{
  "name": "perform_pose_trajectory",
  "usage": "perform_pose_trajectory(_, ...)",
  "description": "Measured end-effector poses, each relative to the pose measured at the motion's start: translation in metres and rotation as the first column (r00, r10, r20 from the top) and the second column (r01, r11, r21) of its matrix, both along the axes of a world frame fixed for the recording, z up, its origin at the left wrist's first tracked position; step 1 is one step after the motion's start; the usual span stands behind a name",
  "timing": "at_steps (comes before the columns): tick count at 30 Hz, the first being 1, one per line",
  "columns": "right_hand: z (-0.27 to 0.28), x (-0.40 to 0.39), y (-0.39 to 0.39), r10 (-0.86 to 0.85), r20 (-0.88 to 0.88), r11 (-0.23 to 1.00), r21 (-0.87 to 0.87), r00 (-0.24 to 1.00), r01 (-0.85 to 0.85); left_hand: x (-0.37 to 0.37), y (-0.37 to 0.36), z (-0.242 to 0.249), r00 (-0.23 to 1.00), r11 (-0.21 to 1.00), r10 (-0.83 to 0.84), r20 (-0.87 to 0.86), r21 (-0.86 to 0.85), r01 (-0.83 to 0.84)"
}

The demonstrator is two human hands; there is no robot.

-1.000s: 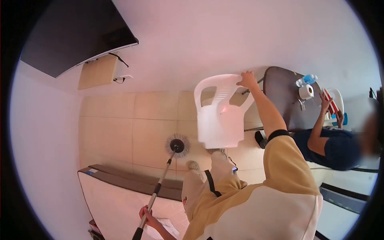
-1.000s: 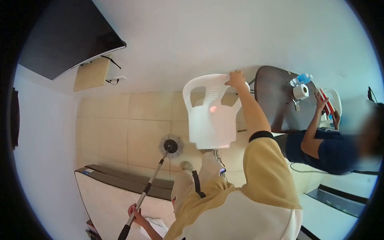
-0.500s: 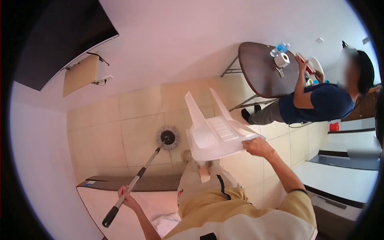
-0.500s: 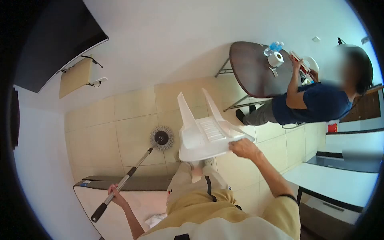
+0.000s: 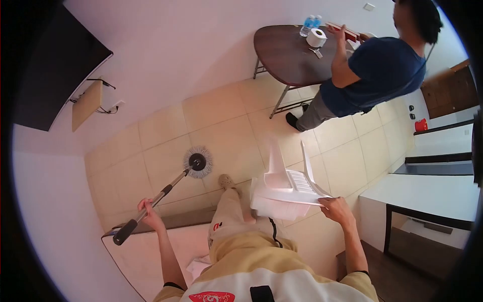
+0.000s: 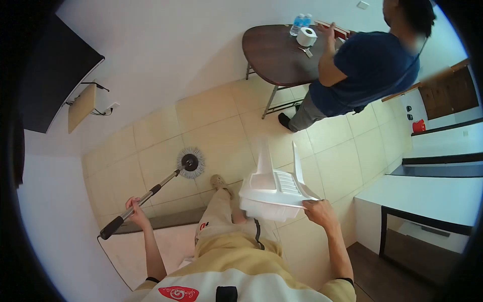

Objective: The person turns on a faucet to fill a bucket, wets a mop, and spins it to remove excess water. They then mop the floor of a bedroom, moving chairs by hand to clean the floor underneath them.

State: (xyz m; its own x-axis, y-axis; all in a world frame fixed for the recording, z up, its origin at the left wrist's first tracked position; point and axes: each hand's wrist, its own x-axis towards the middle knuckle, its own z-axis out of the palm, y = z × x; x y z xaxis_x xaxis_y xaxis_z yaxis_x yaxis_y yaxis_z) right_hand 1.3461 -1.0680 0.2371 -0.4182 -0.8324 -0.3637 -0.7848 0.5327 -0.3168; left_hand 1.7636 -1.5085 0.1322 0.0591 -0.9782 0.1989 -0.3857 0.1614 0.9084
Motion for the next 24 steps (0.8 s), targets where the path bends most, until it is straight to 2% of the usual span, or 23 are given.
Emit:
perform_pose_trajectory(1,-0.001,-0.001,0.017,-0.002,-0.001,1.0,-0.004,1.0,0.002,-0.006,0.006,-0.001,1.0,1.0,-0.002,-0.001,-0.004,0.002)
perform_pose_trajectory(3,-0.009,-0.001,0.056,-0.161,0.057,0.982,-0.095,0.985,0.166,-0.01,0.019,-0.006,0.994,0.998,-0.057,-0.089,0.003,0.058)
perform_pose_trajectory(4,-0.013,0.0,0.075,-0.16,0.063,0.982,-0.096,0.985,0.165,-0.012,0.025,-0.008,0.995,0.998,-0.056,-0.083,0.002,0.056)
perform_pose_trajectory(7,-0.023,0.002,0.129,-0.42,0.143,0.902,-0.04,0.896,0.429,-0.021,0.049,-0.014,0.993,0.992,-0.118,0.02,0.046,0.117)
perform_pose_trajectory(11,-0.05,0.003,0.208,-0.532,0.115,0.845,0.012,0.839,0.535,-0.036,0.081,-0.013,0.958,0.97,-0.223,0.179,0.135,0.201)
perform_pose_trajectory(13,-0.054,0.0,0.252,-0.733,0.17,0.663,-0.038,0.659,0.748,-0.047,0.1,-0.012,0.943,0.96,-0.25,0.222,0.182,0.212)
perform_pose_trajectory(14,-0.06,0.0,0.274,-0.735,0.171,0.661,-0.038,0.657,0.749,-0.052,0.109,-0.013,0.927,0.95,-0.307,0.213,0.127,0.285)
perform_pose_trajectory(15,-0.074,-0.002,0.296,-0.758,0.187,0.615,-0.114,0.625,0.78,-0.058,0.115,-0.014,0.909,0.932,-0.361,0.207,0.069,0.355)
perform_pose_trajectory(17,-0.095,-0.006,0.341,-0.811,0.233,0.502,-0.194,0.536,0.843,-0.068,0.122,-0.019,0.885,0.907,-0.42,0.203,0.054,0.418)
perform_pose_trajectory(18,-0.102,-0.01,0.358,-0.808,0.239,0.504,-0.195,0.539,0.841,-0.071,0.127,-0.023,0.857,0.877,-0.476,0.199,0.037,0.479)
perform_pose_trajectory(20,-0.114,-0.012,0.384,-0.866,0.076,0.449,-0.317,0.495,0.835,-0.075,0.13,-0.036,0.818,0.843,-0.525,0.236,0.009,0.538)
perform_pose_trajectory(21,-0.119,-0.015,0.397,-0.919,-0.007,0.384,-0.249,0.394,0.889,-0.08,0.133,-0.037,0.775,0.801,-0.573,0.266,-0.015,0.598)
perform_pose_trajectory(22,-0.127,-0.015,0.407,-0.921,0.001,0.378,-0.244,0.39,0.893,-0.084,0.137,-0.038,0.77,0.799,-0.575,0.276,-0.015,0.602)
perform_pose_trajectory(24,-0.147,-0.02,0.436,-0.905,-0.313,0.351,-0.169,0.287,0.921,-0.096,0.152,-0.03,0.694,0.744,-0.636,0.336,0.032,0.667)
